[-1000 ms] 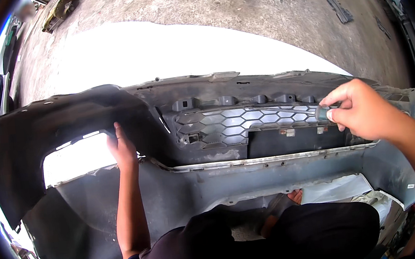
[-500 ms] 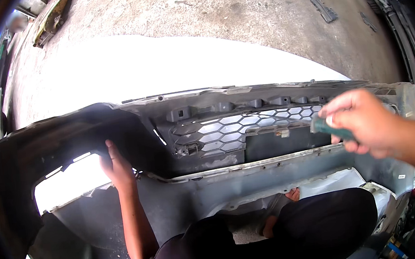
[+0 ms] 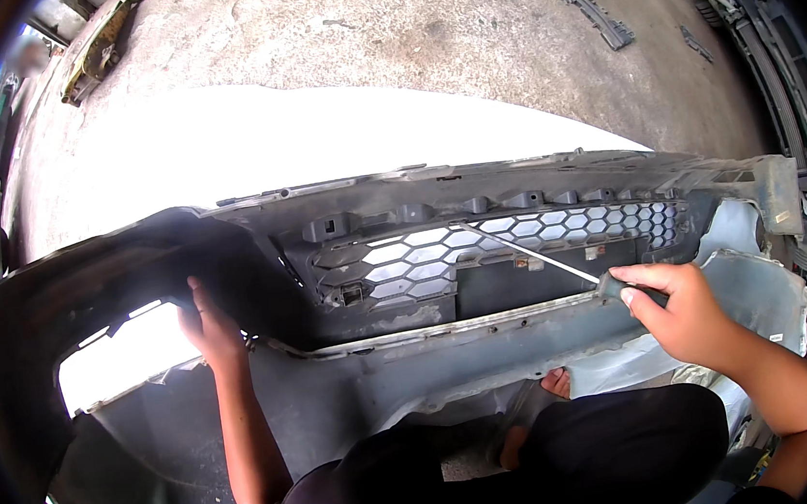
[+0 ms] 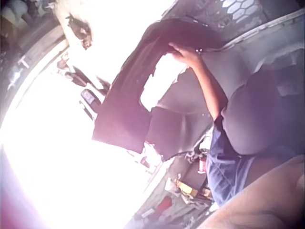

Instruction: The person uses a screwdriver to pry and separate a black plastic inner panel from the white car bumper. They work along the edges of the panel, using the tool to release clips or fasteners holding the part in place.

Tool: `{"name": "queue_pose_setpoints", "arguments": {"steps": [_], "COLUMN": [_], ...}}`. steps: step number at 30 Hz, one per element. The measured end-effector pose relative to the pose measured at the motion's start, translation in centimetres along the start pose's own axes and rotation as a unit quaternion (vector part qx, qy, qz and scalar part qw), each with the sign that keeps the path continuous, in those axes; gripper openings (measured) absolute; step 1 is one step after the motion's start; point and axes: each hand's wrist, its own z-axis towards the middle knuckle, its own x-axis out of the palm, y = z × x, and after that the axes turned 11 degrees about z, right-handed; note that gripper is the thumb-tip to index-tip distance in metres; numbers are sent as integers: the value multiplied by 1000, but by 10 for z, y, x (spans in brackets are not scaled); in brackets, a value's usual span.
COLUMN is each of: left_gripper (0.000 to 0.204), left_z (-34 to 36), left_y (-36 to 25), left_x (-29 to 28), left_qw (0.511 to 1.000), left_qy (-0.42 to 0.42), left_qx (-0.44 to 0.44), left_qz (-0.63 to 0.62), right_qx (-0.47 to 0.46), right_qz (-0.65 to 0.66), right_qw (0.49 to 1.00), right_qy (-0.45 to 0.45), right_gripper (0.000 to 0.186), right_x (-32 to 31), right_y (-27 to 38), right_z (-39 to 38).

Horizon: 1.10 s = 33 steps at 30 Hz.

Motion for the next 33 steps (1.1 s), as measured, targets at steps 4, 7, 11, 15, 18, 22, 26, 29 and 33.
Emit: {"name": "queue_pose_setpoints", "arguments": {"steps": [4, 7, 11, 15, 18, 22, 26, 29, 33], "left_gripper": [36, 33, 32, 36, 34, 35, 34, 34, 34], "left_z": [2, -2, -1, 2, -2, 1, 2, 1, 2], "left_y": [2, -12, -6, 2, -7, 1, 3, 0, 3], "left_x": [2, 10, 8, 6, 14, 10, 10, 10, 9], "left_qw": [1000, 999, 999, 1000, 997, 999, 999, 999, 1000], "left_qy": [-7, -39, -23, -16, -36, -30, -20, -18, -14], "left_qx": [-24, -16, -17, -3, 5, 16, -2, -18, -19], "left_qz": [1, -31, -23, -20, -63, -30, -31, -29, -19], "right_qx": [-51, -80, -68, -73, -115, -100, -99, -114, -107], "right_qz": [-4, -25, -24, -52, -49, -65, -65, -63, -75], "right_qw": [999, 996, 997, 996, 992, 993, 993, 991, 991], "right_qy": [-11, -11, -3, 7, 2, 12, 3, 8, 15], "right_gripper": [28, 28, 29, 29, 29, 28, 27, 27, 26], "right_x": [-4, -5, -5, -8, -9, -12, -12, -11, -11], "right_y": [-9, -11, -7, -2, -4, 3, 7, 8, 11], "right_z": [0, 5, 12, 19, 20, 17, 16, 18, 19]}}
